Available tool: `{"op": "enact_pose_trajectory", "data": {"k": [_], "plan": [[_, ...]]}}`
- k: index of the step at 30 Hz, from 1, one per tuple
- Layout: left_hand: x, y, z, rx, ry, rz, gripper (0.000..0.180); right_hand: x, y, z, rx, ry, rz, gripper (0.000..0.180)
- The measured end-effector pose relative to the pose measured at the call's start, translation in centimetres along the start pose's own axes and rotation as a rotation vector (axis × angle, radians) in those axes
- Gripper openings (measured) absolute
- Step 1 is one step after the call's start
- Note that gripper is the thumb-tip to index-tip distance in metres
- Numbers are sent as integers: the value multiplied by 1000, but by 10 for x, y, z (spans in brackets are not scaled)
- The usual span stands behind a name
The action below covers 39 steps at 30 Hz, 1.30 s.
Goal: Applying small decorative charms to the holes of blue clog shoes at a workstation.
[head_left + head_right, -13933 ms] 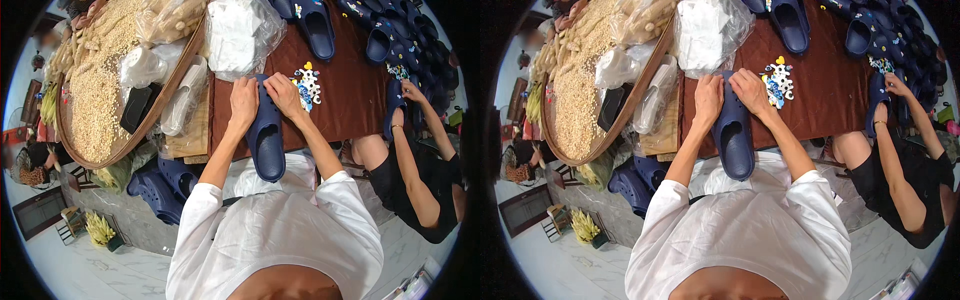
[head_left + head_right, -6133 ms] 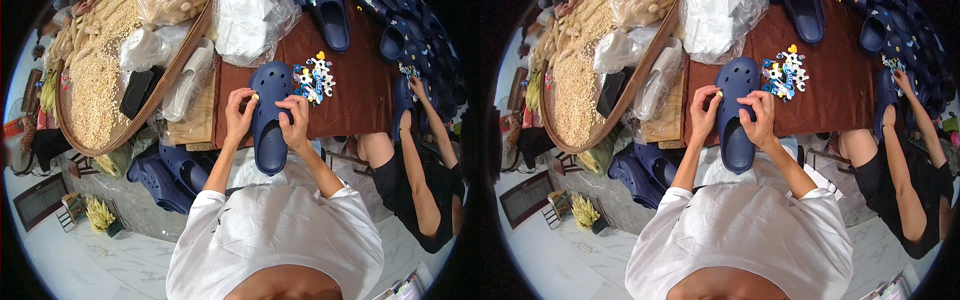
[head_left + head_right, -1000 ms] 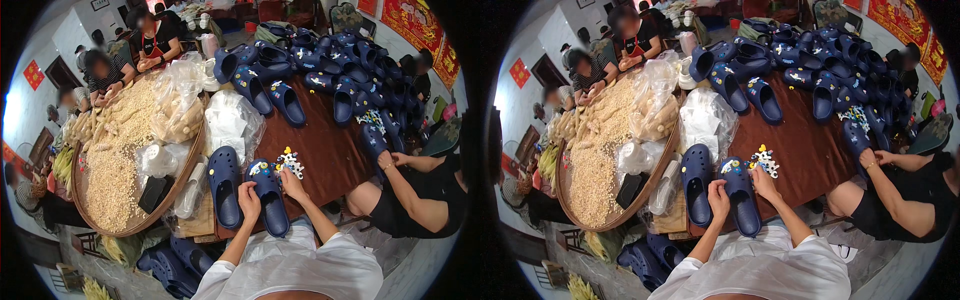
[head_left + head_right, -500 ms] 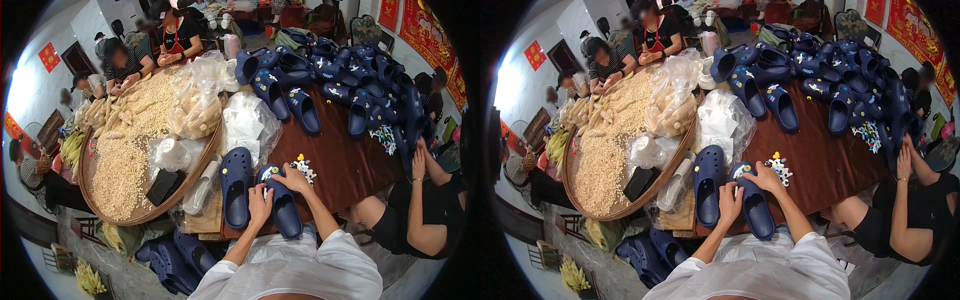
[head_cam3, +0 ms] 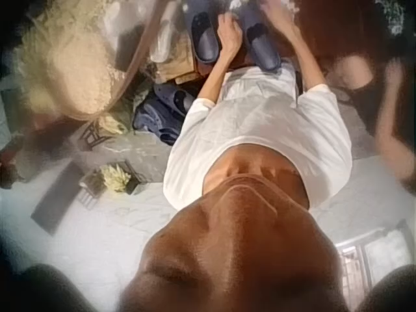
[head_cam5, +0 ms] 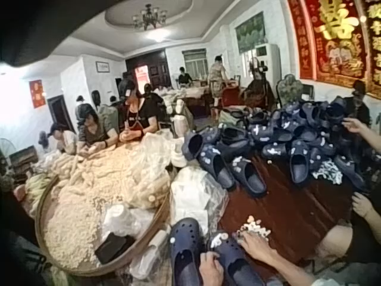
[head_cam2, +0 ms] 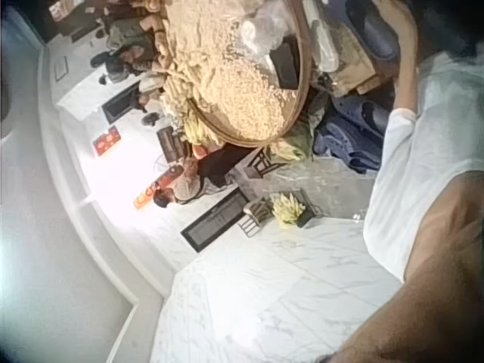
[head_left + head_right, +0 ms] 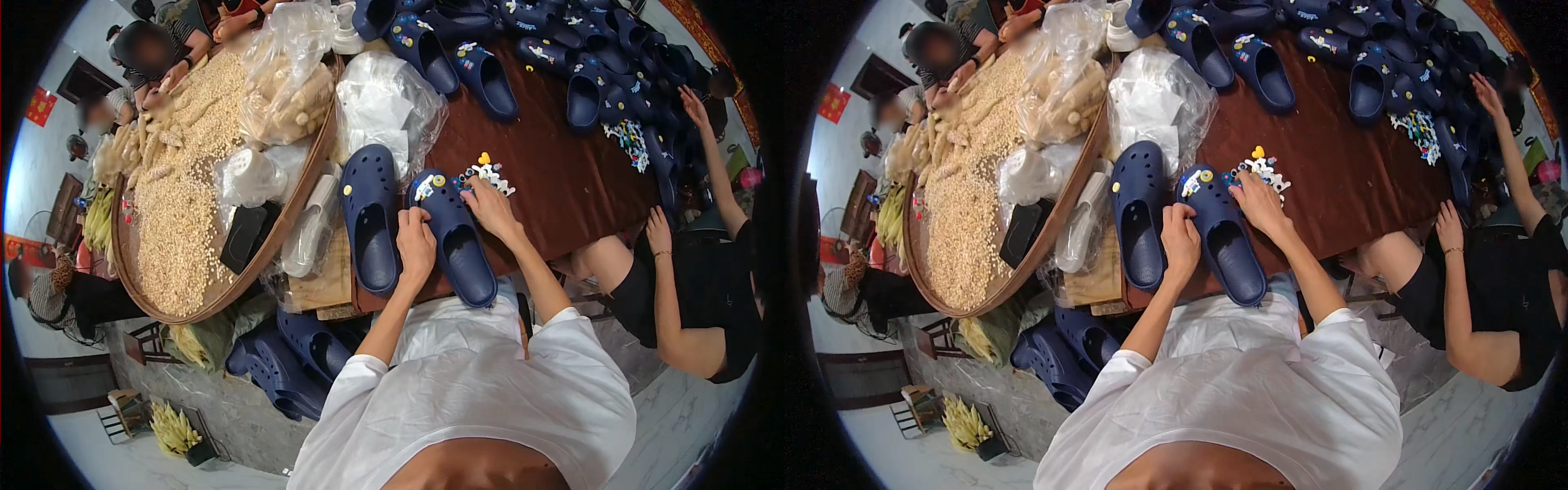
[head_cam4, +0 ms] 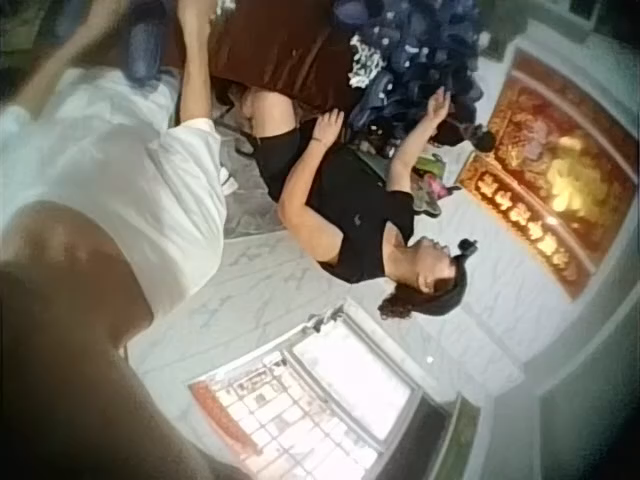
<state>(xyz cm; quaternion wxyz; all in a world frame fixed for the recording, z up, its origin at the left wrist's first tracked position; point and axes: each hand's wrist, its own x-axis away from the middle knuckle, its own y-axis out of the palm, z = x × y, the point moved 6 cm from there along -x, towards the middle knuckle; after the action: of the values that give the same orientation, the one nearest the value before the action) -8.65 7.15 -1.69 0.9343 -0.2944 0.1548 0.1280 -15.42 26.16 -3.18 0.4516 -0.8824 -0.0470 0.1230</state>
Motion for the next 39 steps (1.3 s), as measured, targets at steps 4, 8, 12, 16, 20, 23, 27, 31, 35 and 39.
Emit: {"op": "enact_pose_trajectory", "data": {"k": [4,8,12,16,20,23,27,31,35,39], "plan": [[9,-6,1,45,-82,42,11,-2,-22,-11,106,114,-7,42],[17,-6,0,40,-153,-18,25,-24,-15,-32,-108,25,-54,49],[14,-6,0,0,-274,-131,33,-30,0,-50,-39,-134,-12,44],[14,-3,2,-20,-248,-145,26,-29,1,-55,-18,-202,53,35],[10,2,-3,-31,-179,-139,22,-37,3,-52,-193,-256,68,28],[11,3,-2,-23,-124,-110,22,-38,14,-41,-497,-102,-41,21],[15,1,-21,93,-200,-19,18,-38,11,-42,-506,-143,-43,18],[22,-3,-23,86,-141,129,15,-35,10,-42,-506,-136,-24,17],[13,-5,-11,89,-136,109,11,-32,4,-39,-526,-136,-15,17],[-11,0,9,7,-98,-59,25,-28,-5,-43,-436,-270,46,11]]}}
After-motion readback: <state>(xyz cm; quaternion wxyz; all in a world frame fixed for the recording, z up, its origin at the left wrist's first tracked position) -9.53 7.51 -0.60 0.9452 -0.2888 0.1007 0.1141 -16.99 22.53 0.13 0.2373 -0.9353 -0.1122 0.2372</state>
